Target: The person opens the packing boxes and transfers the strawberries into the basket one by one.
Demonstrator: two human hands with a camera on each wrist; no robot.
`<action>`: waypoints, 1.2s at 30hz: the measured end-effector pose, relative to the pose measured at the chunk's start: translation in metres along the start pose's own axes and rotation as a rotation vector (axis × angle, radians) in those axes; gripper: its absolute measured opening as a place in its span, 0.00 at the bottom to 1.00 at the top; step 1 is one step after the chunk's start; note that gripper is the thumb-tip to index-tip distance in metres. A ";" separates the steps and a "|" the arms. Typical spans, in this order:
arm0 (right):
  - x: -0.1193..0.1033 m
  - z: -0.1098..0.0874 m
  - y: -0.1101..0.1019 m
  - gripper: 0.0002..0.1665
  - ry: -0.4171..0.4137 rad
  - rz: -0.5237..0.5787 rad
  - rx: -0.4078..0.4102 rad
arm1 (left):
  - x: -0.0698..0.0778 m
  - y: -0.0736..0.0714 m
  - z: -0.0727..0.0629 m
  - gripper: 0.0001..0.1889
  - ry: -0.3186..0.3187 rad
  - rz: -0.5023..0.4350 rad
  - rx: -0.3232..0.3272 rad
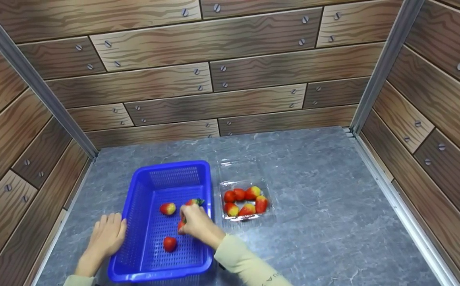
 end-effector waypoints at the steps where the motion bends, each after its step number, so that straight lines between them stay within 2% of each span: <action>1: -0.001 -0.001 0.003 0.18 -0.005 -0.017 -0.011 | 0.000 0.000 0.000 0.09 0.000 -0.001 0.001; 8: -0.008 -0.003 0.017 0.18 -0.028 -0.150 -0.082 | 0.002 0.000 0.001 0.09 -0.018 -0.006 -0.003; 13: -0.012 -0.006 0.023 0.13 -0.086 -0.246 -0.074 | 0.001 0.002 -0.001 0.09 -0.018 -0.009 -0.004; 17: -0.012 -0.005 0.025 0.10 -0.084 -0.244 -0.066 | 0.000 0.003 -0.001 0.09 -0.026 -0.007 -0.017; 26: -0.010 -0.004 0.027 0.10 -0.035 -0.221 -0.089 | -0.002 0.002 0.000 0.09 -0.028 -0.010 -0.022; 33: -0.011 -0.007 0.020 0.14 -0.057 -0.282 -0.061 | -0.001 0.002 0.000 0.09 -0.016 0.002 -0.021; 36: -0.010 -0.002 0.012 0.13 -0.083 -0.290 -0.046 | 0.000 0.001 0.001 0.09 -0.016 0.008 -0.018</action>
Point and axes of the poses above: each hand's wrist, its own z-axis towards the middle knuckle, its own y-axis out of the palm, x = y × z, the point moved 6 cm from there along z, towards the middle knuckle, and after that the axes turned 14 degrees about -z, right-handed, at the moved point
